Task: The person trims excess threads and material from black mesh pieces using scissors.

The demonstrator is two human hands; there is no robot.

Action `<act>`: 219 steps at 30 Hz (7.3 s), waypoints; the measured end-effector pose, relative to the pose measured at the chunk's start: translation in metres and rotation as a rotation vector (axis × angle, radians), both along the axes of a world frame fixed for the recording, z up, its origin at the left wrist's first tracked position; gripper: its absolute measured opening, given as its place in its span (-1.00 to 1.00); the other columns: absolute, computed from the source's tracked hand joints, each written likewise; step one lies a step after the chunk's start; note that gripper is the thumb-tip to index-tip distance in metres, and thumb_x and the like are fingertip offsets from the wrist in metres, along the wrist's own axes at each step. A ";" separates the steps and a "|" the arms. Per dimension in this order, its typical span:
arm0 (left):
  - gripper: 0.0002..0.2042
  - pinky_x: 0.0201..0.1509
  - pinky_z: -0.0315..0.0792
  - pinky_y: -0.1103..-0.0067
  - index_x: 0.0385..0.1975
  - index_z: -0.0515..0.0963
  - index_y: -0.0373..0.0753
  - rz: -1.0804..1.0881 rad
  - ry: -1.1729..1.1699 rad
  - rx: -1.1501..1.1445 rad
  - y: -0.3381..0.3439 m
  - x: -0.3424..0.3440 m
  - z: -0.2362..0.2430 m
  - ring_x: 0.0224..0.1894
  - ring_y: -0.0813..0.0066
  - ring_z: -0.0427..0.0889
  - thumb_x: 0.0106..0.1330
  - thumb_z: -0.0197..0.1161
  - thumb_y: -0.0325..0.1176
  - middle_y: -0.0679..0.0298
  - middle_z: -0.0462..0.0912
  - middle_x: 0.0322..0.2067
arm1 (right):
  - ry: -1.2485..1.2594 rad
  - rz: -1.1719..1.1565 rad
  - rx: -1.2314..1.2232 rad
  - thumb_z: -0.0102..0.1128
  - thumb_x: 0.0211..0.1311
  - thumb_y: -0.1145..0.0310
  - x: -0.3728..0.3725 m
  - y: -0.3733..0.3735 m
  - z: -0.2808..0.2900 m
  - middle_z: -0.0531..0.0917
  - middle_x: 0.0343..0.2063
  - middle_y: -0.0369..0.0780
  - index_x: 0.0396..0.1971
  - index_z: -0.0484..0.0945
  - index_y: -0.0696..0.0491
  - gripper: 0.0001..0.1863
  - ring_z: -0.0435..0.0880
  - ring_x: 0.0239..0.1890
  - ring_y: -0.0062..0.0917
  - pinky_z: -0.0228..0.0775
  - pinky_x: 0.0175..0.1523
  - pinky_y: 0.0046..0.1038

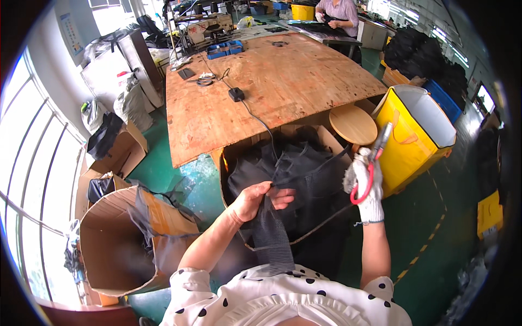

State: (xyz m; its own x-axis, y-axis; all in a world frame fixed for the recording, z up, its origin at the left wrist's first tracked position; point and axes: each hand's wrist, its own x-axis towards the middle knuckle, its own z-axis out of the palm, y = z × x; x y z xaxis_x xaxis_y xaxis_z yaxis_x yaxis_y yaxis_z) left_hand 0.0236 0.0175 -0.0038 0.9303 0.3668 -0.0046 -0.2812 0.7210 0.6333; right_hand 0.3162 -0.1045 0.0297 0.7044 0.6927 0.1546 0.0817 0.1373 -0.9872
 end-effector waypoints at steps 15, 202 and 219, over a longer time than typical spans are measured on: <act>-0.47 0.17 0.34 0.35 -0.04 0.35 -0.49 0.245 0.048 0.158 0.016 -0.006 0.014 0.09 0.08 0.45 0.29 0.06 -0.05 -0.14 0.36 0.09 | 0.738 0.093 0.223 -0.12 0.37 0.17 -0.033 -0.113 0.011 0.42 -0.50 -0.40 -0.09 0.40 -0.02 -0.73 0.40 -0.55 -0.78 0.20 -0.59 -0.71; -0.22 -0.34 0.49 0.28 0.30 -0.04 -0.17 0.058 0.957 1.793 -0.027 0.100 0.007 -0.40 0.04 0.62 0.17 0.17 0.02 -0.03 0.60 -0.51 | 0.267 0.486 0.304 -0.01 0.12 -0.25 -0.070 -0.059 -0.004 0.22 -0.84 -0.32 -0.46 0.16 -0.01 -0.44 0.23 -0.84 -0.60 0.10 -0.76 -0.61; -0.48 -0.06 0.50 0.34 0.09 0.37 -0.03 -0.204 1.303 1.529 0.052 0.043 -0.236 -0.10 0.16 0.60 0.13 0.16 0.01 0.08 0.60 -0.17 | 0.230 0.129 0.491 -0.16 0.32 0.08 0.007 -0.042 0.058 0.26 -0.65 -0.38 -0.26 0.35 -0.04 -0.74 0.23 -0.67 -0.64 0.14 -0.61 -0.58</act>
